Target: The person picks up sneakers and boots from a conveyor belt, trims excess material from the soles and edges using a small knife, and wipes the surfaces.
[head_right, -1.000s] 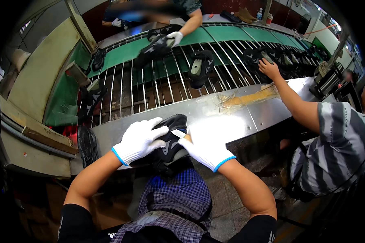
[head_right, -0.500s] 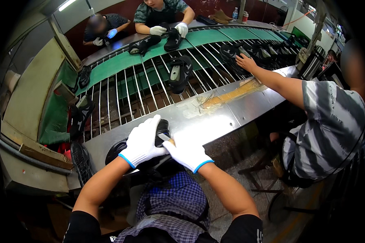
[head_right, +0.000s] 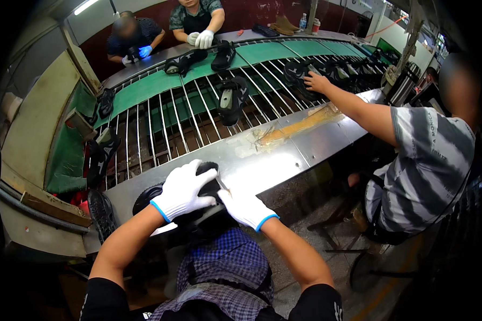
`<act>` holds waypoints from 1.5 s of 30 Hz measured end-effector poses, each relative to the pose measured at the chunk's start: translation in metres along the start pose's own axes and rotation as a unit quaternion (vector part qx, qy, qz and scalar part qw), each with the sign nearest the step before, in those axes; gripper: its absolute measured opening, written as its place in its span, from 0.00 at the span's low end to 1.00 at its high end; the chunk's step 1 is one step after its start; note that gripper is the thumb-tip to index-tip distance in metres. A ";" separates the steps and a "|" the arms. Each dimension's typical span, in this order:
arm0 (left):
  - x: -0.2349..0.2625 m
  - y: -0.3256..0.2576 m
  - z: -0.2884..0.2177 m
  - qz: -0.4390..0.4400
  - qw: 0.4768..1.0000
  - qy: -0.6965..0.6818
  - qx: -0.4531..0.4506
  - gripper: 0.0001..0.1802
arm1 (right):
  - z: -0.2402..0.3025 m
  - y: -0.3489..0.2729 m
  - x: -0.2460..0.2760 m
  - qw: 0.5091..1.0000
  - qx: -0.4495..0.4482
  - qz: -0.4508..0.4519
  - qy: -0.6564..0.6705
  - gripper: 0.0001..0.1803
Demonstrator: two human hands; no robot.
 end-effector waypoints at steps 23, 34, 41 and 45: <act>-0.054 -0.160 -0.063 -0.306 0.952 0.015 0.000 0.31 | 0.019 0.048 -0.045 0.993 0.106 -0.049 0.026 0.24; 0.090 -0.157 -0.007 -0.356 0.922 -0.150 0.041 0.47 | 0.153 -0.010 0.018 0.941 0.281 -0.164 0.097 0.27; 0.086 -0.147 0.006 -0.393 0.883 -0.250 0.054 0.48 | 0.146 0.009 -0.011 0.897 0.348 -0.197 0.186 0.38; 0.084 -0.139 -0.021 -0.369 0.903 -0.220 0.017 0.46 | 0.147 -0.024 0.013 0.931 0.251 -0.133 0.229 0.36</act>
Point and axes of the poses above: each hand's wrist, its own y-axis towards the middle knuckle, its own x-axis out of the back of the hand, z = x × y, the point moved 3 cm from there along y, towards the middle knuckle, and after that the axes turned 2 degrees about z, right-handed, at the moved point
